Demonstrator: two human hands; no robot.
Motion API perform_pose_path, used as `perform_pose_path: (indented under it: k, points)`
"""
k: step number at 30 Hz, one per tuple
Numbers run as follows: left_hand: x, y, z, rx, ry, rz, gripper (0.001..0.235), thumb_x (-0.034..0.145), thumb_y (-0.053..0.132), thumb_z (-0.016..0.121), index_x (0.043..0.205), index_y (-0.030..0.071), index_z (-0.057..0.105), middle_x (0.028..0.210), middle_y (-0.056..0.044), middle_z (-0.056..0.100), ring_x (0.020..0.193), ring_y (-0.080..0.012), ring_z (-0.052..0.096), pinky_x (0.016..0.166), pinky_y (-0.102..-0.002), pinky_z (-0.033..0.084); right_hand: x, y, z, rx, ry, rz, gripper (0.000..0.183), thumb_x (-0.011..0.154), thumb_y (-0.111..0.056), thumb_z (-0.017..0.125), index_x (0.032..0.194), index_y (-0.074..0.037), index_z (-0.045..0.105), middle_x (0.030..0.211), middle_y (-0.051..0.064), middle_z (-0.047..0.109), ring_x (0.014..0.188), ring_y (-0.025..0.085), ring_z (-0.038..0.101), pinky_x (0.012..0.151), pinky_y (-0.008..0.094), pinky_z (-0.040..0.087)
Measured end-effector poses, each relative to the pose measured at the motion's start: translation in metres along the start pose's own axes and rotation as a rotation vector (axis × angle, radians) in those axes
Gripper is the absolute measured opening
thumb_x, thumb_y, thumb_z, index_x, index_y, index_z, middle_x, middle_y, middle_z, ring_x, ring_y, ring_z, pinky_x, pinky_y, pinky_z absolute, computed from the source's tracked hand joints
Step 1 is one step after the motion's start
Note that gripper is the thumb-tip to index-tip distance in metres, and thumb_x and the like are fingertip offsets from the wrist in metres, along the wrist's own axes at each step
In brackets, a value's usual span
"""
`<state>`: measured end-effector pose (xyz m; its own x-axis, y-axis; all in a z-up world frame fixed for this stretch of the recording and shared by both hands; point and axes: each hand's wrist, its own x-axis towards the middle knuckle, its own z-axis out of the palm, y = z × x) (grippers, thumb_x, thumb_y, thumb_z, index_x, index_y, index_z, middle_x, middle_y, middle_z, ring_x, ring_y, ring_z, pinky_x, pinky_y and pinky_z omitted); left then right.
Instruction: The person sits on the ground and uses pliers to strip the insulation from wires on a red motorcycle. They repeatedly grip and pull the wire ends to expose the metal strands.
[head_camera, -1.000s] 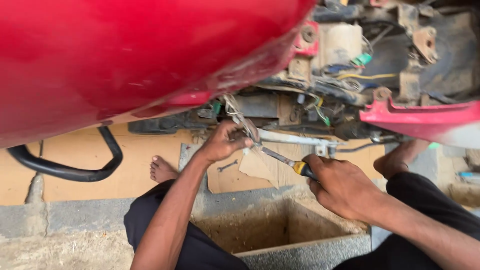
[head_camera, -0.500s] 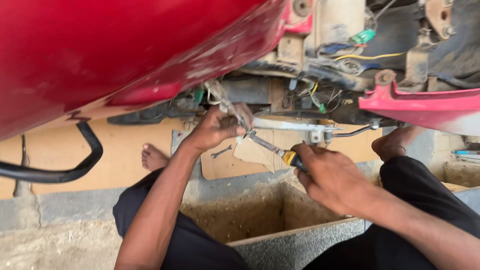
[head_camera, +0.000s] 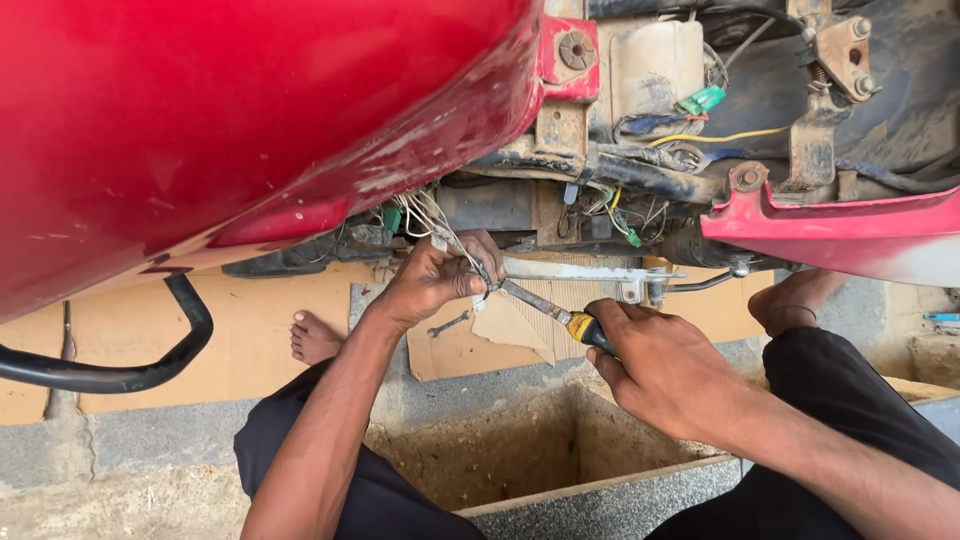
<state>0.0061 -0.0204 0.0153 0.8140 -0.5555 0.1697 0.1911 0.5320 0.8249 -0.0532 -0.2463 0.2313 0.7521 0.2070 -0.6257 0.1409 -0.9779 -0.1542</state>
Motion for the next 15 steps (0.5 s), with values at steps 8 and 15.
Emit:
perform_pose_path:
  k: [8,15]
  points:
    - [-0.001,0.000,-0.002,-0.090,-0.034,0.045,0.020,0.089,0.025,0.084,0.098,0.011,0.073,0.103,-0.002,0.067,0.106,-0.0166,0.065,0.094,-0.037,0.056,0.002,-0.015,-0.007,-0.016,-0.036,0.038,0.034,0.093,-0.028,0.058,0.118,-0.007,0.051,0.084,0.021,0.069,0.085,0.044,0.068,0.078,0.054,0.051]
    - [-0.002,0.005,0.000,-0.118,-0.046,0.031,0.022,0.088,0.026,0.085,0.098,0.010,0.073,0.101,-0.001,0.065,0.100,-0.0140,0.063,0.090,-0.035,0.054,0.000,-0.011,-0.007,-0.006,-0.083,0.107,0.036,0.095,-0.032,0.055,0.121,-0.008,0.049,0.091,0.024,0.070,0.092,0.048,0.066,0.082,0.058,0.048]
